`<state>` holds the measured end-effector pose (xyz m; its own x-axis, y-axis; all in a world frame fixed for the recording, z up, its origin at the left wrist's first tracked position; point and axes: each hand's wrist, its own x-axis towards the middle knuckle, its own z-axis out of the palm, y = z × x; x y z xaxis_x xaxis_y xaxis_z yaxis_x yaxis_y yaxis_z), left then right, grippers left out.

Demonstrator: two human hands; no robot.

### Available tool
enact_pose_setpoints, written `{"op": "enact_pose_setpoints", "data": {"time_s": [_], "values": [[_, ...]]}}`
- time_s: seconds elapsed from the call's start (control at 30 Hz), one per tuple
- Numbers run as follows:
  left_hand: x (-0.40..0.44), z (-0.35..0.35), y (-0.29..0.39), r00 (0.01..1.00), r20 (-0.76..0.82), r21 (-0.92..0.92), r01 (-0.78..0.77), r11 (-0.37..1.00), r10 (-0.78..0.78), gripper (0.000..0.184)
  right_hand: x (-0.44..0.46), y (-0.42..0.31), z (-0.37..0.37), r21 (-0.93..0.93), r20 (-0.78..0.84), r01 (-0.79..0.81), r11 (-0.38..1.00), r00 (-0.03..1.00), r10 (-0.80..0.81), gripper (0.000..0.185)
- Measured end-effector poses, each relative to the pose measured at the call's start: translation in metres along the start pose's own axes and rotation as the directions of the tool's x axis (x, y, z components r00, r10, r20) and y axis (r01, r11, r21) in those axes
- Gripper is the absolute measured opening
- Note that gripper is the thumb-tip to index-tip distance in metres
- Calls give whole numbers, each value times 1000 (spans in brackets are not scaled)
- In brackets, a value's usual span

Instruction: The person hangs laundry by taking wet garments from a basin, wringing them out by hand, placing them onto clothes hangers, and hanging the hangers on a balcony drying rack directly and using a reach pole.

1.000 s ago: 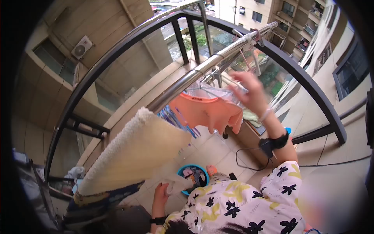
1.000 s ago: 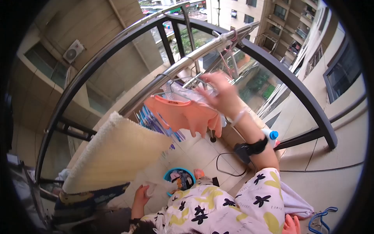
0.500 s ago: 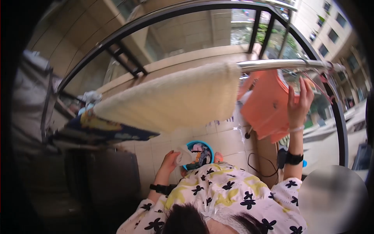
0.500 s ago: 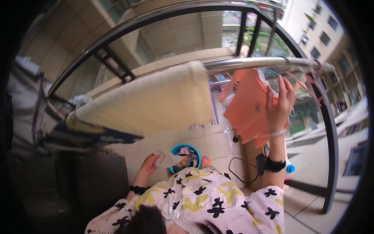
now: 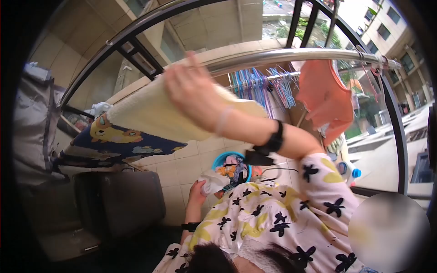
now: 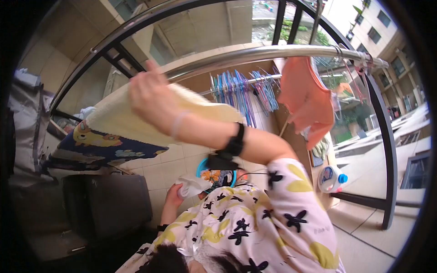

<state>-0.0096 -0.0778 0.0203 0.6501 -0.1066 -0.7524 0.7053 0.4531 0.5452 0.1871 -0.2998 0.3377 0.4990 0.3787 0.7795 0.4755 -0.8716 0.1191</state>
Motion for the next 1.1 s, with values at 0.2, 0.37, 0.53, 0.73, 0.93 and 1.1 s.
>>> {"op": "enact_pose_setpoints", "data": {"time_s": [0.2,0.37,0.53,0.73,0.93,1.1], "values": [[-9,-24,1,995,-79,-68,52,996,-57,32,41,-74,22,156,-34,-113,981,992,119,37],[-7,-31,11,999,-24,-65,35,997,-37,33,-5,-54,-7,701,-352,264,663,936,0,40],[2,-46,8,994,-73,-81,72,994,-78,34,-150,14,82,843,199,-214,493,976,83,34],[-10,-33,10,974,-199,-85,95,992,-110,36,-333,185,242,11,608,-904,427,345,715,43],[-30,-3,8,966,-255,-72,32,997,-49,40,-403,267,319,-316,596,-932,178,-49,801,46],[-26,4,3,932,-335,42,165,985,-141,40,-413,281,349,-407,571,-913,-13,-266,776,48]]}}
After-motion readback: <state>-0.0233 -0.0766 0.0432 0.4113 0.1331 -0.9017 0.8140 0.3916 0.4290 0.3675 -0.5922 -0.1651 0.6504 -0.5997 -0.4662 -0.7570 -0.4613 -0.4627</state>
